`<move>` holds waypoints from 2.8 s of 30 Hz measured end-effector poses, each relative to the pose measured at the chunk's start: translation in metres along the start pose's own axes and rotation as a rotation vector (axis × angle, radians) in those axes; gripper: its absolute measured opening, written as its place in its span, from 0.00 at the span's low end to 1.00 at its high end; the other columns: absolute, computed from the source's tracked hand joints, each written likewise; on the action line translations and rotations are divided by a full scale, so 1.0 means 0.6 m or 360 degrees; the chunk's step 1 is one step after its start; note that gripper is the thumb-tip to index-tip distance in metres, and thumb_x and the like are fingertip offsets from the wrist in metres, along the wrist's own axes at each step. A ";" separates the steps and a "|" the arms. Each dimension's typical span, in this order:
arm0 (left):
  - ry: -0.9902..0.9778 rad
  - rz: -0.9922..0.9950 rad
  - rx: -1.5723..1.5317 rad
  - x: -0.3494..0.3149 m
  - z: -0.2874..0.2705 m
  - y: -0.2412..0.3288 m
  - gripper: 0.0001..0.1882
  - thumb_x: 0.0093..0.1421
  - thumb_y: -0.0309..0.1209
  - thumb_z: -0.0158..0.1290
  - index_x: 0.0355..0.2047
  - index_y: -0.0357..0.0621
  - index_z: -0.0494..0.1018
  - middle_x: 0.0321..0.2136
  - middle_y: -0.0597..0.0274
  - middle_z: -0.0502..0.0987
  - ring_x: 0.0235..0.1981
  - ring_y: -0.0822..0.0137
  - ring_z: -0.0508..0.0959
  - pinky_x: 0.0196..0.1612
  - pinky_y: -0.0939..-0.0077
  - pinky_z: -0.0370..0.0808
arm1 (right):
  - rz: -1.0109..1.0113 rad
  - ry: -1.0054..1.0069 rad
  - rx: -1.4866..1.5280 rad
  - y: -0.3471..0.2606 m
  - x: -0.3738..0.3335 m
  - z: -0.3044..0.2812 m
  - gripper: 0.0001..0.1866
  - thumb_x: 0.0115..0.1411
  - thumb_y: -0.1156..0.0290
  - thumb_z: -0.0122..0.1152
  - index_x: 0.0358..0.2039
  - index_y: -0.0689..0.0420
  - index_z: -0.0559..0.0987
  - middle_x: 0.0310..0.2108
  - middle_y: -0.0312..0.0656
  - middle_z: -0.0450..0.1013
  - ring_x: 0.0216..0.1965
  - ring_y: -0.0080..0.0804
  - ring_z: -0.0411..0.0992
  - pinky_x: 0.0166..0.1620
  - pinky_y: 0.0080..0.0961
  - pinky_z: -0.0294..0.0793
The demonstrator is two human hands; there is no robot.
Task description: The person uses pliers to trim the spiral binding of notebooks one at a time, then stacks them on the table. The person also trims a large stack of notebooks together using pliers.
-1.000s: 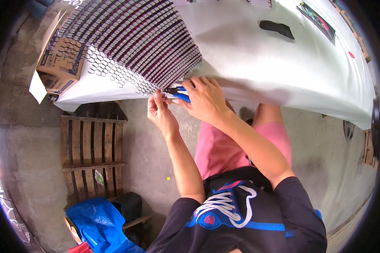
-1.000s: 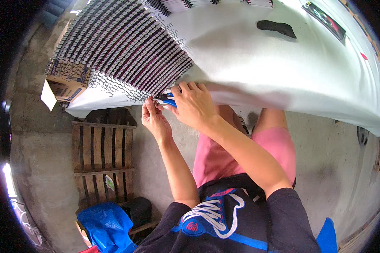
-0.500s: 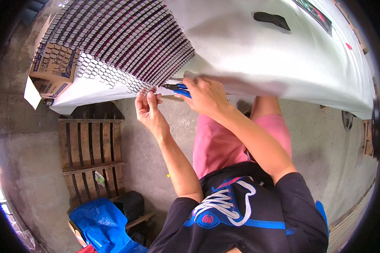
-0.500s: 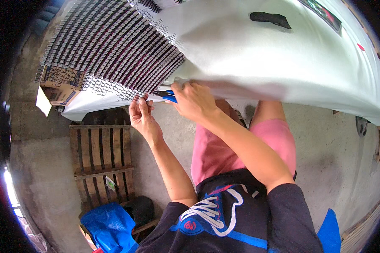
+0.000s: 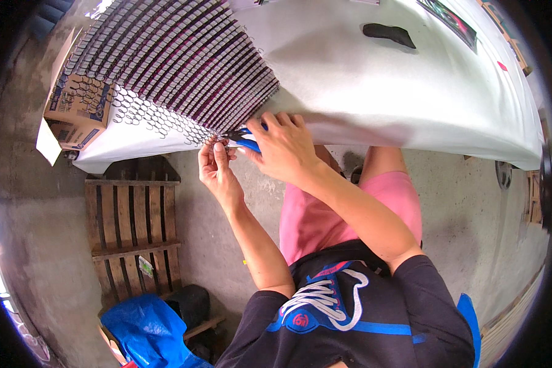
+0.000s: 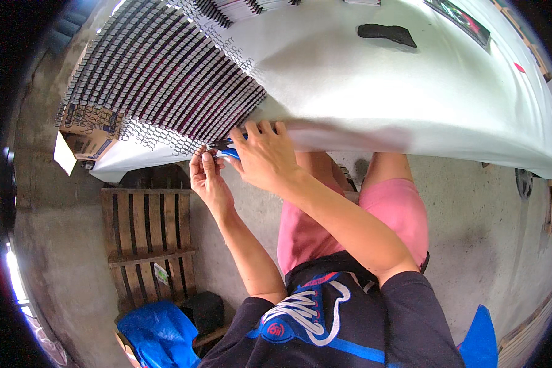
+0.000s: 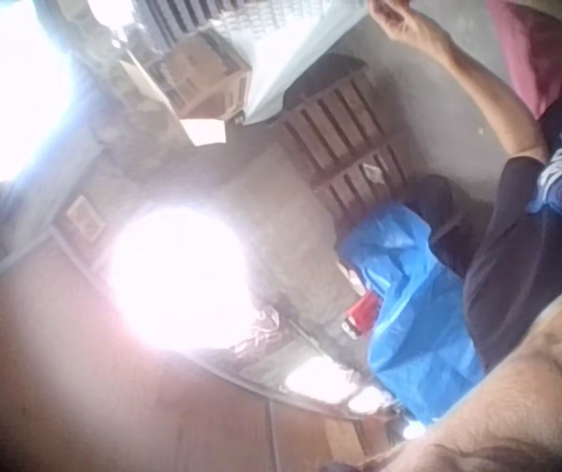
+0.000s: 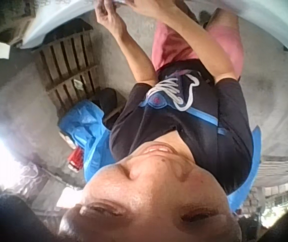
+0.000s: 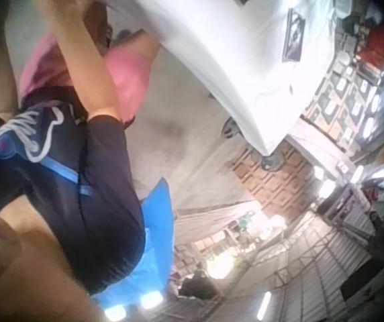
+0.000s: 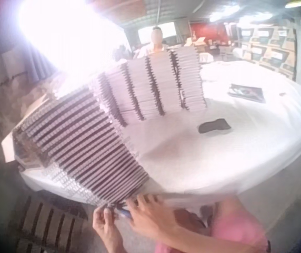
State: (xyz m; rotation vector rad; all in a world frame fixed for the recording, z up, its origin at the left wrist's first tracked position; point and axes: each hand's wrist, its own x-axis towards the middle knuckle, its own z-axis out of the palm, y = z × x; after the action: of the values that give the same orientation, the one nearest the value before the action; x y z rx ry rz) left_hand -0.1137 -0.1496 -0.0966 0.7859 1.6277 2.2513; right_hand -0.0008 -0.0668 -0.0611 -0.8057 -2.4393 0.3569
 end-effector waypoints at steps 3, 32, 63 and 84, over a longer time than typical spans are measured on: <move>0.0020 0.0008 -0.0002 0.001 -0.001 -0.001 0.12 0.63 0.31 0.50 0.41 0.34 0.71 0.30 0.62 0.76 0.26 0.78 0.71 0.30 0.85 0.68 | 0.0042 -0.0058 0.0172 0.005 0.003 0.006 0.22 0.48 0.53 0.64 0.38 0.54 0.73 0.30 0.42 0.69 0.35 0.40 0.69 0.40 0.35 0.66; 0.0052 -0.0197 -0.0648 0.000 -0.010 -0.017 0.12 0.63 0.30 0.47 0.42 0.35 0.69 0.35 0.57 0.75 0.33 0.73 0.73 0.36 0.84 0.71 | 0.0084 -0.0150 0.0398 0.024 0.005 0.003 0.20 0.47 0.62 0.66 0.38 0.54 0.73 0.28 0.44 0.72 0.31 0.44 0.73 0.33 0.36 0.73; 0.0063 -0.0117 -0.0532 0.018 0.023 0.012 0.07 0.63 0.29 0.48 0.39 0.40 0.70 0.32 0.69 0.73 0.27 0.83 0.67 0.26 0.90 0.63 | -0.0144 0.0278 0.0088 0.015 0.005 -0.019 0.20 0.44 0.65 0.66 0.38 0.55 0.73 0.34 0.41 0.71 0.38 0.39 0.71 0.44 0.39 0.67; 0.0035 -0.0079 -0.0537 0.015 0.014 0.003 0.10 0.63 0.28 0.48 0.43 0.37 0.69 0.34 0.67 0.73 0.27 0.83 0.67 0.26 0.90 0.64 | -0.0121 0.0162 0.0115 -0.006 0.018 -0.013 0.17 0.45 0.68 0.63 0.37 0.56 0.74 0.33 0.41 0.70 0.37 0.39 0.71 0.37 0.38 0.68</move>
State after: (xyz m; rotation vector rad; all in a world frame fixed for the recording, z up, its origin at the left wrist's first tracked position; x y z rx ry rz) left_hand -0.1161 -0.1394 -0.0906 0.6275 1.2108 2.4143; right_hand -0.0053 -0.0626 -0.0486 -0.6817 -2.3409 0.3638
